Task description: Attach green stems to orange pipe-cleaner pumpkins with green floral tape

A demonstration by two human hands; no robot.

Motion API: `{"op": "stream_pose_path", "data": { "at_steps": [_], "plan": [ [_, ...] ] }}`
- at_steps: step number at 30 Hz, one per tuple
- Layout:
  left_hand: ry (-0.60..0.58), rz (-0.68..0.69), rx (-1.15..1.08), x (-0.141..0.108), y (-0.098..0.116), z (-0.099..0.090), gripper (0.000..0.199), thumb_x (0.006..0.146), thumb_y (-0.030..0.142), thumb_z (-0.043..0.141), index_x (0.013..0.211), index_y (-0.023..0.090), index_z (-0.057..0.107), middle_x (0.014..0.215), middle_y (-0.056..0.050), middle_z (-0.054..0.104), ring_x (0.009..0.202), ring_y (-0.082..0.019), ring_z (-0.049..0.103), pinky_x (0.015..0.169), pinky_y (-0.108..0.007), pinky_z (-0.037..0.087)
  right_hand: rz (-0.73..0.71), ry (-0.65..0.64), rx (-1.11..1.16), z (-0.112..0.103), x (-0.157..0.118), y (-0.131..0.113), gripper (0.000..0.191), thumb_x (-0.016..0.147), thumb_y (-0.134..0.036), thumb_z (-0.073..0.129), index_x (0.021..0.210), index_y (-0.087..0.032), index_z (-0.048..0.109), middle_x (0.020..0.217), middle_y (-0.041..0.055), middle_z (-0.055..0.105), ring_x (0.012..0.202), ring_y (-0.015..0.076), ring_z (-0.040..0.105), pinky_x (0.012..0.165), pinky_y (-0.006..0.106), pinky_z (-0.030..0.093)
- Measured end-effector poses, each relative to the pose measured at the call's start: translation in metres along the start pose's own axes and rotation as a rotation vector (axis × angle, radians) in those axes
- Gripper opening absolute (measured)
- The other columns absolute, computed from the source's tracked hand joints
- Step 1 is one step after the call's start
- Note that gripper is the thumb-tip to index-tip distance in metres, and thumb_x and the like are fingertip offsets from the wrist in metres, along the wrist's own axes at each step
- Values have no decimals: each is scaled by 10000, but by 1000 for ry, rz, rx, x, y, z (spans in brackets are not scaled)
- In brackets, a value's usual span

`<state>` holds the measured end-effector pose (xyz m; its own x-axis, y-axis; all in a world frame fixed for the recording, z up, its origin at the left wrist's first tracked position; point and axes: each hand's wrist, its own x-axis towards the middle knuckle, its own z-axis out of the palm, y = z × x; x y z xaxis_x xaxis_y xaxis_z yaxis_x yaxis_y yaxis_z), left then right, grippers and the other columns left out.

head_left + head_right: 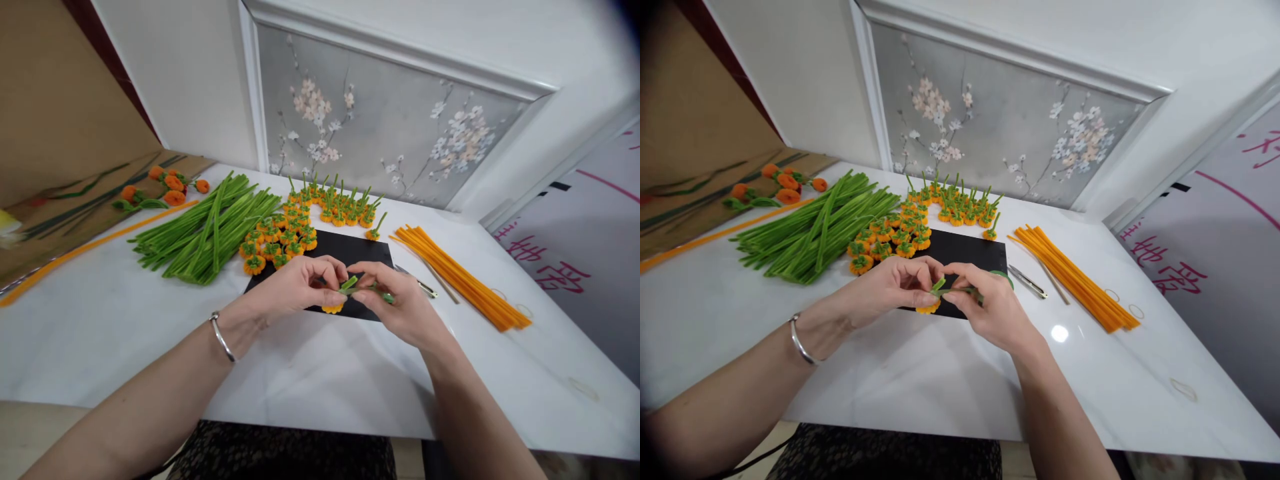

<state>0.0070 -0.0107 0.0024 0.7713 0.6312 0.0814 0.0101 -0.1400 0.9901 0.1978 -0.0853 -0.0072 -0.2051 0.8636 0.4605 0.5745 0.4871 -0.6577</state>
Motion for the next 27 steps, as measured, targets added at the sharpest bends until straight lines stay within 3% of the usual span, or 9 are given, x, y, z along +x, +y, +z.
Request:
{"op": "stream_pose_path", "data": {
  "at_steps": [2, 5, 8, 21, 27],
  "plan": [
    [-9, 5, 12, 1, 0, 1, 164, 697, 199, 722, 623, 135, 590, 907, -10, 549, 756, -101, 527, 672, -256, 428, -19, -1, 14, 1, 1, -1, 219, 889, -239, 569, 1103, -201, 599, 797, 10, 669, 671, 115, 600, 595, 220, 471],
    [-56, 2, 21, 0, 1, 2, 148, 730, 209, 697, 653, 140, 590, 886, -7, 559, 748, -102, 521, 684, -258, 420, -45, 31, -10, 4, 2, -2, 101, 887, -178, 551, 909, -191, 649, 728, 0, 651, 621, 103, 575, 564, 210, 442],
    [-89, -25, 40, -1, 3, 3, 142, 740, 249, 696, 699, 146, 607, 876, -6, 562, 722, -102, 501, 668, -252, 412, -61, 78, -60, 7, 4, -4, 136, 876, -144, 548, 801, -191, 651, 687, -2, 641, 600, 109, 564, 559, 222, 430],
    [8, 38, 175, 1, -1, 1, 143, 757, 252, 670, 657, 151, 651, 847, -15, 581, 690, -96, 517, 627, -239, 420, -37, 45, -45, 8, 2, 0, 166, 890, -147, 520, 970, -219, 646, 811, 6, 691, 603, 103, 613, 543, 208, 462],
    [33, 69, 263, 1, 2, 2, 149, 772, 219, 650, 637, 154, 644, 891, -18, 594, 731, -108, 545, 680, -260, 436, -21, 4, -29, 7, 1, 1, 265, 914, -136, 467, 1134, -216, 592, 742, -11, 652, 598, 99, 600, 566, 207, 472]
  ]
}}
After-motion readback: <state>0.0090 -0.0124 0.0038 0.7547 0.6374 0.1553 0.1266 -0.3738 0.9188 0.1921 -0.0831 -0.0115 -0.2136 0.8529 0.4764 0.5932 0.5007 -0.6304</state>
